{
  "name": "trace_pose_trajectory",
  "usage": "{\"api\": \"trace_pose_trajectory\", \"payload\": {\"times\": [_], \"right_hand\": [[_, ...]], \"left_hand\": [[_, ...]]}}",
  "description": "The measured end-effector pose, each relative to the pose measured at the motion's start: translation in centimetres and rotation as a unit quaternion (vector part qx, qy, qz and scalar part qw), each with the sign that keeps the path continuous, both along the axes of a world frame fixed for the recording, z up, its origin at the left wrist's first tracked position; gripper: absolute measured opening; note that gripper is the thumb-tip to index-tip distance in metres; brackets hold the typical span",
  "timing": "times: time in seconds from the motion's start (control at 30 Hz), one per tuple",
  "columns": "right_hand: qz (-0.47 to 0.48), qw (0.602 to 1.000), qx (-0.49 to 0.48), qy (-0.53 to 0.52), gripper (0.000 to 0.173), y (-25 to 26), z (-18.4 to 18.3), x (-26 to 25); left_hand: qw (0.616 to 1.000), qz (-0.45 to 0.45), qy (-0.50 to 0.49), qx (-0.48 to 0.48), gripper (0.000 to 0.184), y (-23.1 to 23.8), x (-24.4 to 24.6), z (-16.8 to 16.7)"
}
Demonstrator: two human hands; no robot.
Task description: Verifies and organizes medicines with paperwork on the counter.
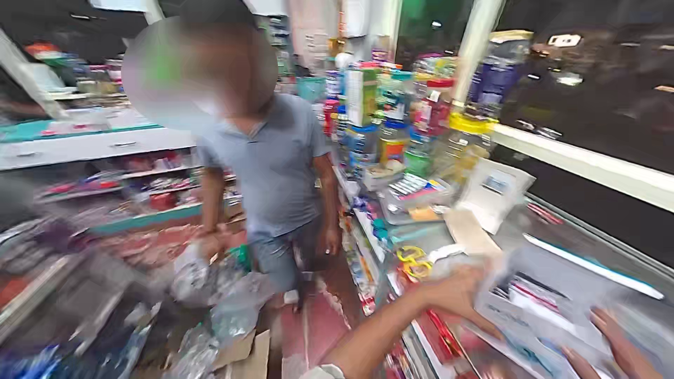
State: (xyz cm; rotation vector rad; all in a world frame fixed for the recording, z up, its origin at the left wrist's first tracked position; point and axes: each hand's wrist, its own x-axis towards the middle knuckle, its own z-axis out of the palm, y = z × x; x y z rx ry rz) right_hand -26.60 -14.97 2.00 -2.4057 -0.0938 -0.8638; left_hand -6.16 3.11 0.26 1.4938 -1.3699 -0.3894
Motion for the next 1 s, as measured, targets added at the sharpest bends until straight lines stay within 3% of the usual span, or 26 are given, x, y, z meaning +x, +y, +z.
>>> {"api": "trace_pose_trajectory", "payload": {"times": [0.1, 0.17, 0.27, 0.33, 0.43, 0.53, 0.7, 0.8, 1.0], "right_hand": [[-0.027, 0.998, 0.04, -0.044, 0.054, -0.3, 0.5, 0.4], [-0.028, 0.998, 0.015, -0.054, 0.049, -0.8, 1.3, 0.1], [-0.061, 0.996, -0.024, -0.056, 0.046, -1.6, 2.9, -2.2], [-0.101, 0.993, -0.019, -0.062, 0.043, -1.8, 3.3, -4.6], [-0.173, 0.983, -0.02, -0.059, 0.039, -1.1, 2.4, -8.9], [-0.243, 0.969, -0.02, -0.044, 0.036, 0.9, 0.8, -12.5], [-0.32, 0.946, 0.041, -0.023, 0.035, 4.8, -2.3, -16.5], [-0.34, 0.938, 0.069, -0.001, 0.035, 6.5, -3.5, -17.5], [-0.385, 0.921, 0.062, 0.002, 0.033, 7.3, -4.8, -17.8]], "left_hand": [[0.998, -0.006, 0.056, 0.029, 0.103, -0.7, -0.1, 0.7], [0.998, 0.015, 0.043, 0.032, 0.106, -1.2, 0.4, 1.3], [0.991, 0.094, -0.095, -0.008, 0.111, -2.1, 2.1, 2.8], [0.948, 0.132, -0.279, -0.074, 0.096, -3.2, 3.8, 3.8], [0.825, 0.139, -0.525, -0.157, 0.065, -5.4, 5.9, 4.4], [0.723, 0.1, -0.655, -0.197, 0.038, -6.2, 7.2, 4.5], [0.646, 0.002, -0.735, -0.204, 0.045, -7.7, 9.5, 3.8], [0.632, -0.037, -0.743, -0.218, 0.044, -8.2, 10.3, 4.3], [0.571, -0.013, -0.777, -0.264, 0.043, -8.3, 11.1, 6.3]]}}
